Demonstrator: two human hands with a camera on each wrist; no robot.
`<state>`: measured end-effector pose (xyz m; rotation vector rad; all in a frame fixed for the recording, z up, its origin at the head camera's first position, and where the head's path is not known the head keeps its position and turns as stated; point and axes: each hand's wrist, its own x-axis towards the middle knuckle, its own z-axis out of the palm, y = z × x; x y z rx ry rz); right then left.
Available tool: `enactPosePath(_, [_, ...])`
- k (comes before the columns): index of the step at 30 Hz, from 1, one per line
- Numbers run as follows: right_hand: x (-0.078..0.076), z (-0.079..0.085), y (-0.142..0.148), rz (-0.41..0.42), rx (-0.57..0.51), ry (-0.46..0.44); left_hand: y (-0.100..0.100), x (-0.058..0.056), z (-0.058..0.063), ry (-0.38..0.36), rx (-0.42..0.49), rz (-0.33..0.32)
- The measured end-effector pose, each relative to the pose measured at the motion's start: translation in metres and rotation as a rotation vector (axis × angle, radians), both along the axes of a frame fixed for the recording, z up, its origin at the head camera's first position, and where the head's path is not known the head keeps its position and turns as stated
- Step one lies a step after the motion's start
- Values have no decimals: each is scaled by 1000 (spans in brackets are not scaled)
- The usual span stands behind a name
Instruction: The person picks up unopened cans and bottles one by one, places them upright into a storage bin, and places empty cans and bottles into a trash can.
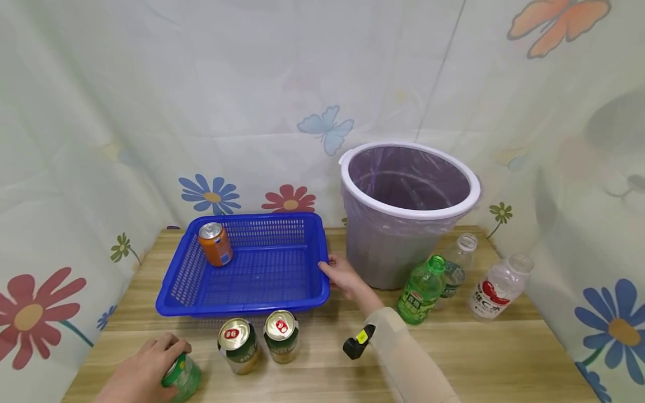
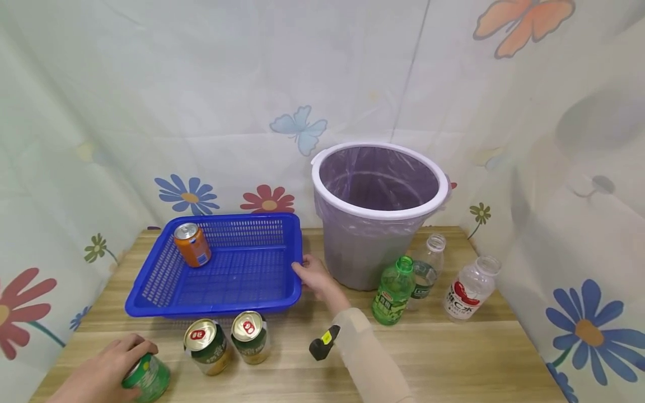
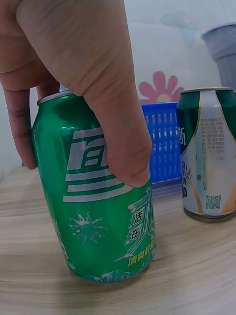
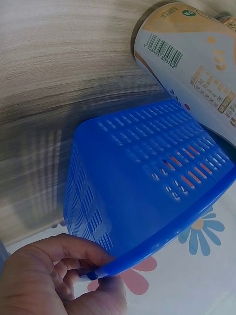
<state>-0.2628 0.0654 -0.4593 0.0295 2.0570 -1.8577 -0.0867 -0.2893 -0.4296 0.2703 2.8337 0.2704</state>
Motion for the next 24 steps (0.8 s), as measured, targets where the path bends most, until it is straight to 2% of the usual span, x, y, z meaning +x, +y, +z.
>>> enactPosePath(5, [2,-1,-1,0,-22,1,0,-2,2,-39,-4,5])
enactPosePath(15, [0,-1,0,6,-14,-5,1,-4,4,-55,6,0])
enactPosePath(24, [0,-2,0,7,-35,0,-1,-3,7,-26,16,-41])
